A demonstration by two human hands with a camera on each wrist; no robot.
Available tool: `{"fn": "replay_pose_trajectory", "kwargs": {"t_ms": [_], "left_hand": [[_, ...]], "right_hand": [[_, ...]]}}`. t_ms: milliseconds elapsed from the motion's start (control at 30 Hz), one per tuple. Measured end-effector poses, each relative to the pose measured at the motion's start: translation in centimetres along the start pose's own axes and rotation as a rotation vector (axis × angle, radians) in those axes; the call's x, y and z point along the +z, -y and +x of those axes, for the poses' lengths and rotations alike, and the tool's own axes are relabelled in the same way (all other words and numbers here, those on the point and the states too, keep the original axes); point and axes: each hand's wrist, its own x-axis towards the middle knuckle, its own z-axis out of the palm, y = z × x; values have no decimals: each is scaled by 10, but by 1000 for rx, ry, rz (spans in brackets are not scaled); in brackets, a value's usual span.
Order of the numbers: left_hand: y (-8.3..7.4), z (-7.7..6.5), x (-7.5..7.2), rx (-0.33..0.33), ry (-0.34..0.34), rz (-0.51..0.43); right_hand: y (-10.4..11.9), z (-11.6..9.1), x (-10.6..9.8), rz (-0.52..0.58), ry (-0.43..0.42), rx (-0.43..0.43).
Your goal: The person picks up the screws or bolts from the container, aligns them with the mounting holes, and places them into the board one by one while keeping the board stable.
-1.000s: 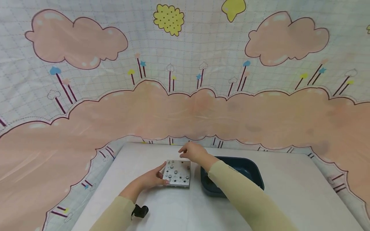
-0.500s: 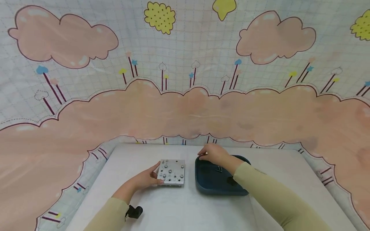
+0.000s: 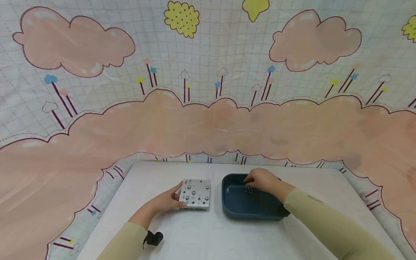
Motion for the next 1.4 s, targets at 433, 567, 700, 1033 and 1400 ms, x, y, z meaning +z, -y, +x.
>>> {"fn": "replay_pose_trajectory", "kwargs": {"t_ms": [433, 567, 700, 1033, 1400], "left_hand": [[1, 1, -2, 1, -2, 1], [-1, 0, -1, -4, -7, -5], [-1, -1, -1, -4, -11, -1], [1, 0, 1, -18, -19, 23], [-1, -3, 0, -12, -19, 11]], "right_hand": [[-23, 8, 16, -81, 16, 17], [-22, 9, 18, -110, 23, 32], [-20, 11, 21, -145, 20, 61], [-16, 16, 27, -205, 25, 84], [-14, 13, 25, -212, 34, 55]]}}
